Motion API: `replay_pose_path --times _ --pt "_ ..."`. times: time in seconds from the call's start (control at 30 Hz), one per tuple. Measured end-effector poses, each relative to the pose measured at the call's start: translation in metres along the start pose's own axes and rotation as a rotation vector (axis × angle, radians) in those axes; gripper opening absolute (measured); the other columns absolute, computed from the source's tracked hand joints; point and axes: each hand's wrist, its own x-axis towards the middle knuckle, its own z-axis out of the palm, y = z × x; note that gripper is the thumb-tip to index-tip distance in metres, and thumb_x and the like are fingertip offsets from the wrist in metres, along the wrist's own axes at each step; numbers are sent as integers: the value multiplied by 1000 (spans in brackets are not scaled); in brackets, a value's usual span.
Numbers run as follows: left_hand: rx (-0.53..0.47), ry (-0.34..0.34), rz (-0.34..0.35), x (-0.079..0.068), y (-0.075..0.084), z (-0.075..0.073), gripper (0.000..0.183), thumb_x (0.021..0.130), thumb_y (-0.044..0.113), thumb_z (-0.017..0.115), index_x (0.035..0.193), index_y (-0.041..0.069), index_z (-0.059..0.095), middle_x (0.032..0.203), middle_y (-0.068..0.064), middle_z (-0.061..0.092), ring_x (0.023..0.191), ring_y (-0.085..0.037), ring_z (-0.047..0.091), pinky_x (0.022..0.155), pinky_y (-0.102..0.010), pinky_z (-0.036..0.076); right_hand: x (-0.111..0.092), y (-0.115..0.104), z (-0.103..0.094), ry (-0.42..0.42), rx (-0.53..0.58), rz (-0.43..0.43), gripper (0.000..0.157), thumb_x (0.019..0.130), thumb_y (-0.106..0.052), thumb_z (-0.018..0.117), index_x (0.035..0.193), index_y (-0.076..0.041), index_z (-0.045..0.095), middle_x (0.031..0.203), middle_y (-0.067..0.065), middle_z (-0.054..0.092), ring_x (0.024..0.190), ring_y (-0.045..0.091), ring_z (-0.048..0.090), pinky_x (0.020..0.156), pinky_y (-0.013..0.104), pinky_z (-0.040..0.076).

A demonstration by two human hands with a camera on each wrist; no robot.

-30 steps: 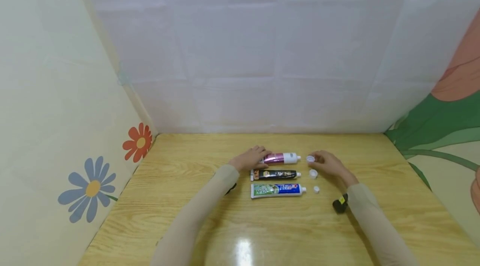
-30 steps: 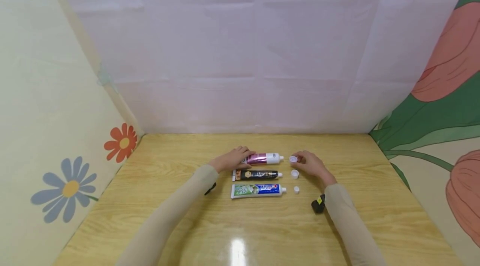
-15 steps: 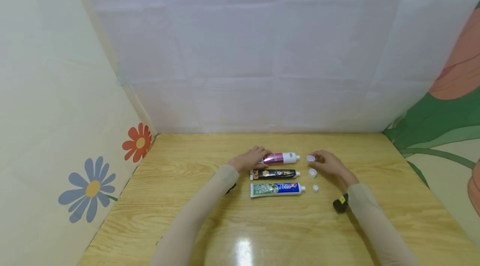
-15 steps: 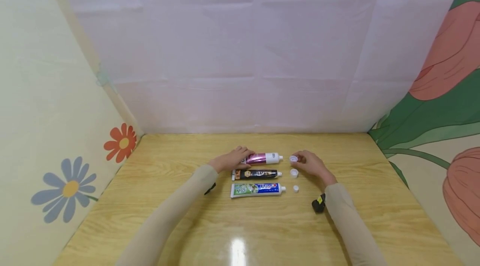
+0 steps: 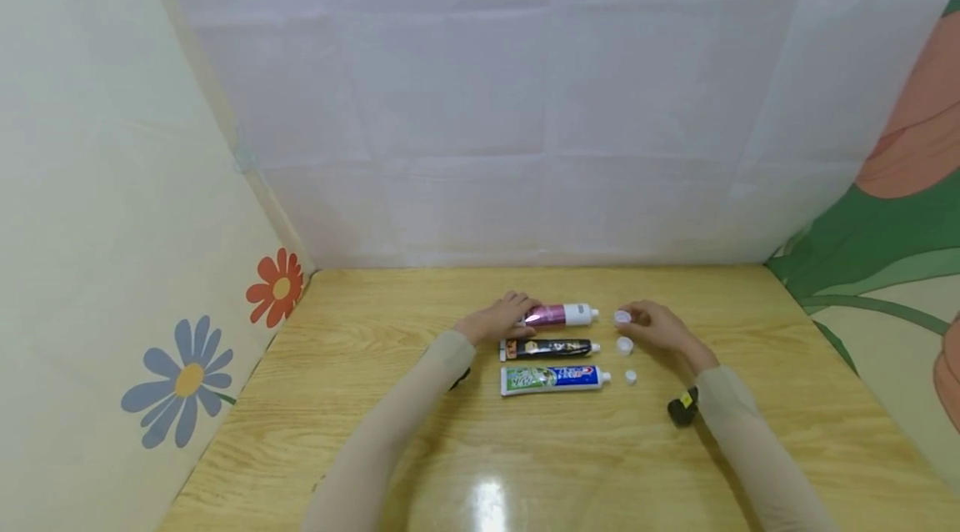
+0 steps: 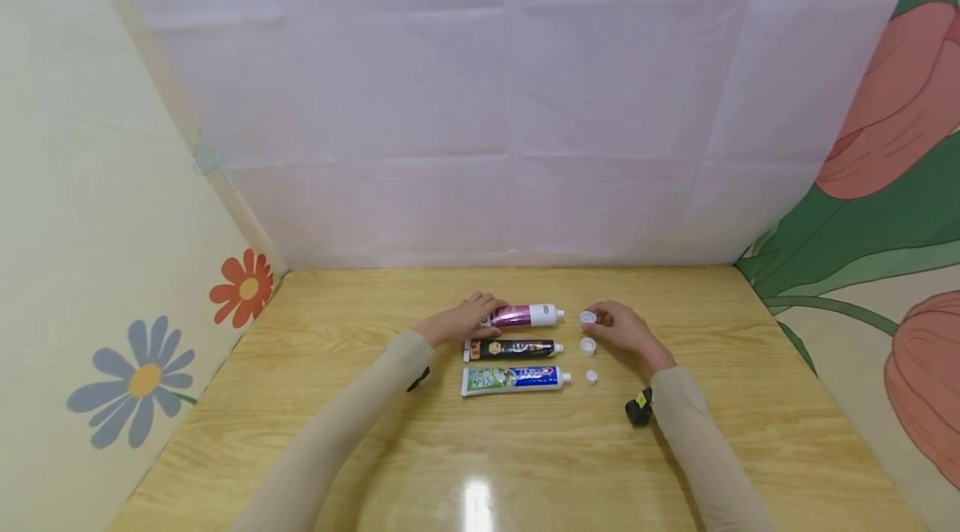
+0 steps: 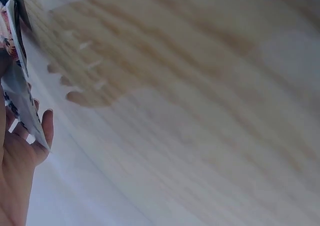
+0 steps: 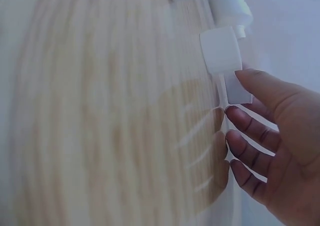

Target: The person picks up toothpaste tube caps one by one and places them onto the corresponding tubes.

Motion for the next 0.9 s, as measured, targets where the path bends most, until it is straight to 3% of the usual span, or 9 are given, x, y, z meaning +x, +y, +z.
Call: replay_pose_path --times 0.13,0.3,0.57,0.77,0.9 --pt "-30 42 -6 1 -2 -2 63 91 52 47 141 16 34 127 -3 48 110 -16 44 95 -35 43 1 0 -3 -17 28 32 44 88 -38 61 122 -11 56 108 10 59 98 26 55 84 44 48" --pt "-15 88 3 2 -3 -6 61 92 48 48 141 14 35 127 -5 49 110 -18 44 97 -36 42 2 -1 -7 -35 65 64 45 88 -41 61 123 -13 55 108 8 58 98 25 54 83 41 48" --pt "18 138 9 3 -1 -11 55 94 40 49 140 14 34 127 -5 48 110 -17 45 99 -35 41 3 -2 -10 9 44 0 41 87 -36 63 119 -10 58 104 9 60 94 25 55 80 42 48" --pt "15 163 68 -2 3 -5 52 95 35 49 139 9 36 125 -8 50 111 -20 48 100 -37 41 -6 -6 -2 -52 188 136 44 86 -40 63 122 -16 55 108 8 57 95 23 54 76 34 50" --pt "38 194 87 -2 1 -1 51 96 36 45 139 10 34 126 -7 49 112 -20 47 100 -38 40 -9 -6 0 -36 192 149 43 87 -41 62 122 -16 55 108 9 57 95 24 55 75 34 50"
